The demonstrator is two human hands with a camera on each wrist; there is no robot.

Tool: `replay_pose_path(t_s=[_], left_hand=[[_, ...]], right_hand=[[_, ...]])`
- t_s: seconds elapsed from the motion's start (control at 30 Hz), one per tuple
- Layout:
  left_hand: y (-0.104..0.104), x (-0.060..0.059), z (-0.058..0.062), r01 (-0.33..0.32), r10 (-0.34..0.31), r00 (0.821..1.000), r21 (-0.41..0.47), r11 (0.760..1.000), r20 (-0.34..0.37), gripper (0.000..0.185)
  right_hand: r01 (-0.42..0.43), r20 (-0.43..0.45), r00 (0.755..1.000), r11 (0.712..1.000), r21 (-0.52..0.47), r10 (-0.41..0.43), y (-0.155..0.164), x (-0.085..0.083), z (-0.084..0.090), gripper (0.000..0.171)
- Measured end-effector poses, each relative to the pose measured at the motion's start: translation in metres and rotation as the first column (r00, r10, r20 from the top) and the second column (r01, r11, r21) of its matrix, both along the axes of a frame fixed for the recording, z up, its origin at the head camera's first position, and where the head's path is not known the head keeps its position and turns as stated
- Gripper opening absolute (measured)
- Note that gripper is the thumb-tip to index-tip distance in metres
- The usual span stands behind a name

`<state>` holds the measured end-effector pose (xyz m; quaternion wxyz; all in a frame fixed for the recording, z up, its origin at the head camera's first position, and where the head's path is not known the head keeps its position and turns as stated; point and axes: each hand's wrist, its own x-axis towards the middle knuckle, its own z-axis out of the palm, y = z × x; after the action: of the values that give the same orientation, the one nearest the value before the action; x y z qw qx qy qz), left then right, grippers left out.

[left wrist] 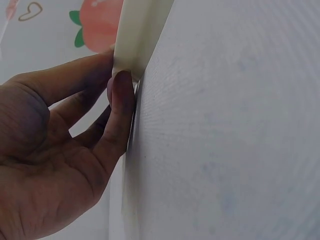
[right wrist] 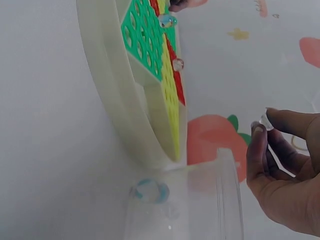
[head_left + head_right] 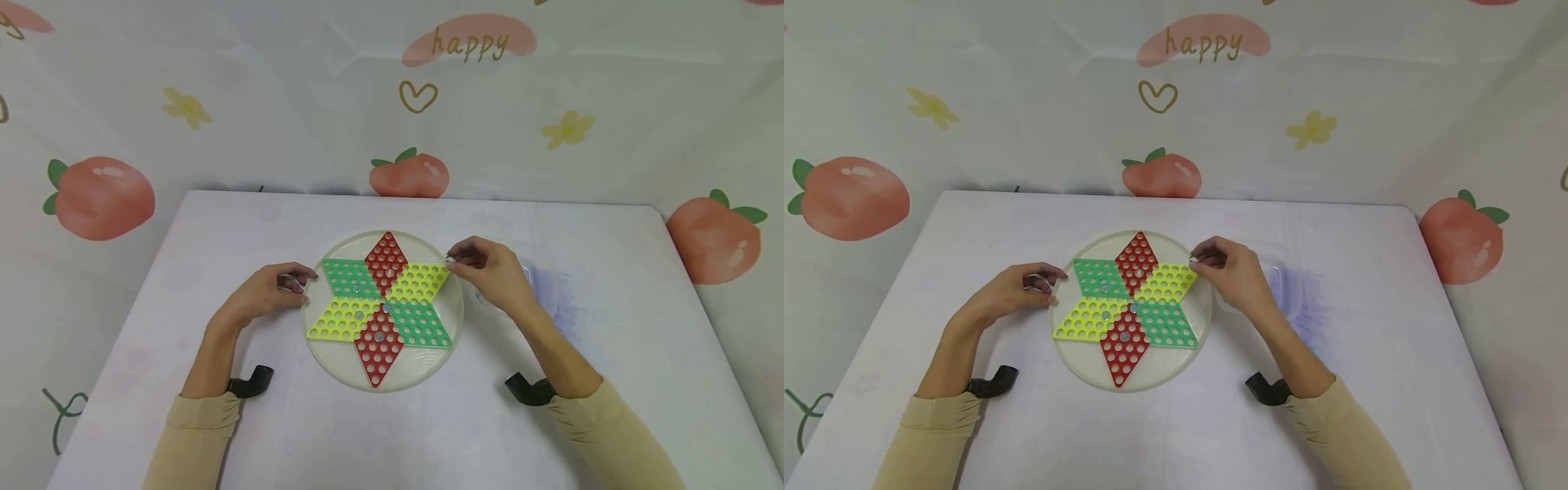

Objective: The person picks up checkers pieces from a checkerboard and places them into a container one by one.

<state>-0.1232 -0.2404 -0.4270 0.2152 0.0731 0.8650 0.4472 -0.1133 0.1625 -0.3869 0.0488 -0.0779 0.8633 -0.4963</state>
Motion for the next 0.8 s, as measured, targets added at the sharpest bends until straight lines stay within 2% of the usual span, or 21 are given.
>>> replay_pose_path(t_s=[0.4, 0.8], left_hand=[[0.002, 0.0, -0.002, -0.007, 0.007, 1.0, -0.021, 1.0, -0.006, 0.043], [0.003, 0.0, 0.0, -0.004, 0.004, 1.0, -0.022, 1.0, -0.006, 0.042]], right_hand=[[0.013, 0.017, 1.0, 0.998, -0.065, -0.012, 0.018, 0.001, -0.001, 0.022], [0.041, 0.024, 0.999, 0.999, -0.013, -0.041, 0.038, 0.003, -0.004, 0.024]])
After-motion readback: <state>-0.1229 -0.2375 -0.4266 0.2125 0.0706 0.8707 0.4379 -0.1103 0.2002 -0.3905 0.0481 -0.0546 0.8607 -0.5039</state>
